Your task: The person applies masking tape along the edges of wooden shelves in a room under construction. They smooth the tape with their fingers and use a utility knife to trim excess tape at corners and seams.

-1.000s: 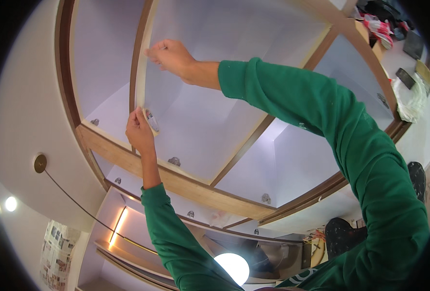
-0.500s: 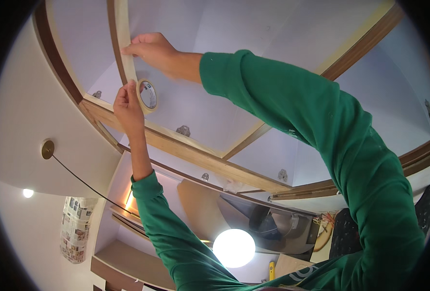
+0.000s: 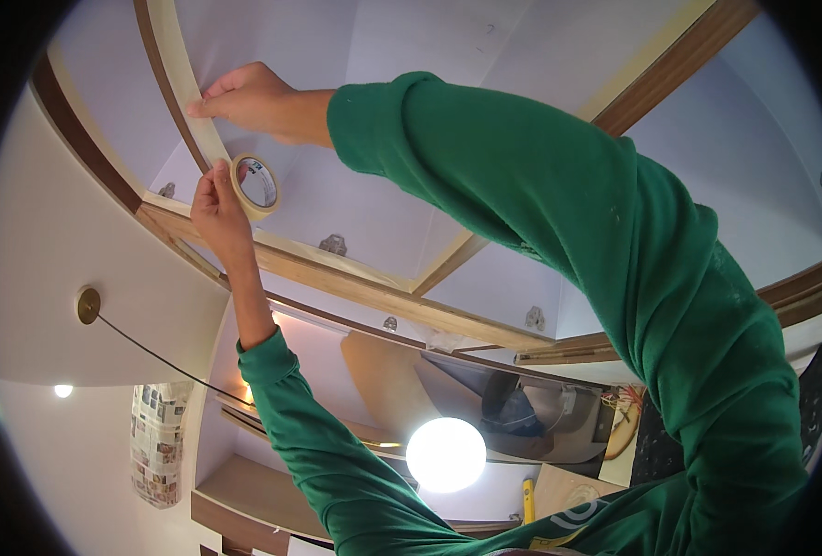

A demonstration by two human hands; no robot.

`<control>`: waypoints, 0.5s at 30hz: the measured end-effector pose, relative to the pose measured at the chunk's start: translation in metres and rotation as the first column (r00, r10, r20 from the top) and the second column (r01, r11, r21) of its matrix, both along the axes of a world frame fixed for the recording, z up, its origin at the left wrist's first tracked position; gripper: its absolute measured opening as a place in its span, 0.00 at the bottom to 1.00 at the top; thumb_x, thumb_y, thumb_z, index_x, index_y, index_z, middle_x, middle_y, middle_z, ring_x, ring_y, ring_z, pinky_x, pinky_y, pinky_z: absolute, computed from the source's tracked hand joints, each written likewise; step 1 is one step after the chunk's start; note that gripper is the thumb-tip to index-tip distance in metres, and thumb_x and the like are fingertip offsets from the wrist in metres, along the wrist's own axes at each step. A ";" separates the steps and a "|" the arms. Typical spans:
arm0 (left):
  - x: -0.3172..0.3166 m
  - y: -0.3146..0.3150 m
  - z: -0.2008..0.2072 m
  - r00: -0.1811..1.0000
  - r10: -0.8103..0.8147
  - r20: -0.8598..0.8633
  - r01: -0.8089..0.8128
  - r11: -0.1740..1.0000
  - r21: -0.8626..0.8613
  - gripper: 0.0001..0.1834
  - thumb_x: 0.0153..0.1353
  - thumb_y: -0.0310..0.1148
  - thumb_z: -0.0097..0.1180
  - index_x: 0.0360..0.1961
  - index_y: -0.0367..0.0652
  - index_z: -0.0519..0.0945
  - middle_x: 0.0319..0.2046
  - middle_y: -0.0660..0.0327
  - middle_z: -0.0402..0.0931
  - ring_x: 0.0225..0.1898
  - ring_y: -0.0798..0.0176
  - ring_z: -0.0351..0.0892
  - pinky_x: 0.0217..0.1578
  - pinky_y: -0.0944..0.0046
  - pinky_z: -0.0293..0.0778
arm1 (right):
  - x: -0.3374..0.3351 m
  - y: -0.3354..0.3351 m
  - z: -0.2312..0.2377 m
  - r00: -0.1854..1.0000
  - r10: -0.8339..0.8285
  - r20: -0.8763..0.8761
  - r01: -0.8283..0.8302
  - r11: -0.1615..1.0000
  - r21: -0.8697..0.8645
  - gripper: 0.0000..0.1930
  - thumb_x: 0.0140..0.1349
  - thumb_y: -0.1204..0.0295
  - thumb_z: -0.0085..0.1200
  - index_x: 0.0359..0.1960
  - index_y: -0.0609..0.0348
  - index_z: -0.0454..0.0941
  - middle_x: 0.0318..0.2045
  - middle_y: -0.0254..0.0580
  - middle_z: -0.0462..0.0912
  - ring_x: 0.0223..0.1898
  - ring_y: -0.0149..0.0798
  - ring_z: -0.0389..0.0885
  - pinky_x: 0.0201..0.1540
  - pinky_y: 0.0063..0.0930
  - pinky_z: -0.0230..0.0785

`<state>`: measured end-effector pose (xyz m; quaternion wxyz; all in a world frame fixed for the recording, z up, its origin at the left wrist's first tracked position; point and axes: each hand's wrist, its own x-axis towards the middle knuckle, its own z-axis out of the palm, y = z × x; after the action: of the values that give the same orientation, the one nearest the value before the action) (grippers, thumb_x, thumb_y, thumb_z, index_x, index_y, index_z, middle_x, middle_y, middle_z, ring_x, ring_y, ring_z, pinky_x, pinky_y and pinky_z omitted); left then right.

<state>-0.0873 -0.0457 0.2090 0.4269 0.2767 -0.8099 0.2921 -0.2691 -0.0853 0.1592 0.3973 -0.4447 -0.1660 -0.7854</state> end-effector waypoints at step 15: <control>-0.002 0.004 -0.002 1.000 -0.017 -0.004 0.017 1.000 -0.021 0.20 0.77 0.41 0.57 0.45 0.29 0.85 0.36 0.54 0.89 0.40 0.69 0.87 0.44 0.71 0.78 | -0.001 -0.002 0.006 0.999 -0.047 0.005 0.047 0.998 0.037 0.22 0.60 0.57 0.73 0.45 0.64 0.88 0.47 0.48 0.88 0.55 0.42 0.83 0.59 0.36 0.72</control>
<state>-0.0894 -0.0418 0.2072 0.4340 0.2660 -0.8081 0.2963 -0.2699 -0.0876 0.1654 0.3864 -0.4389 -0.1420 -0.7987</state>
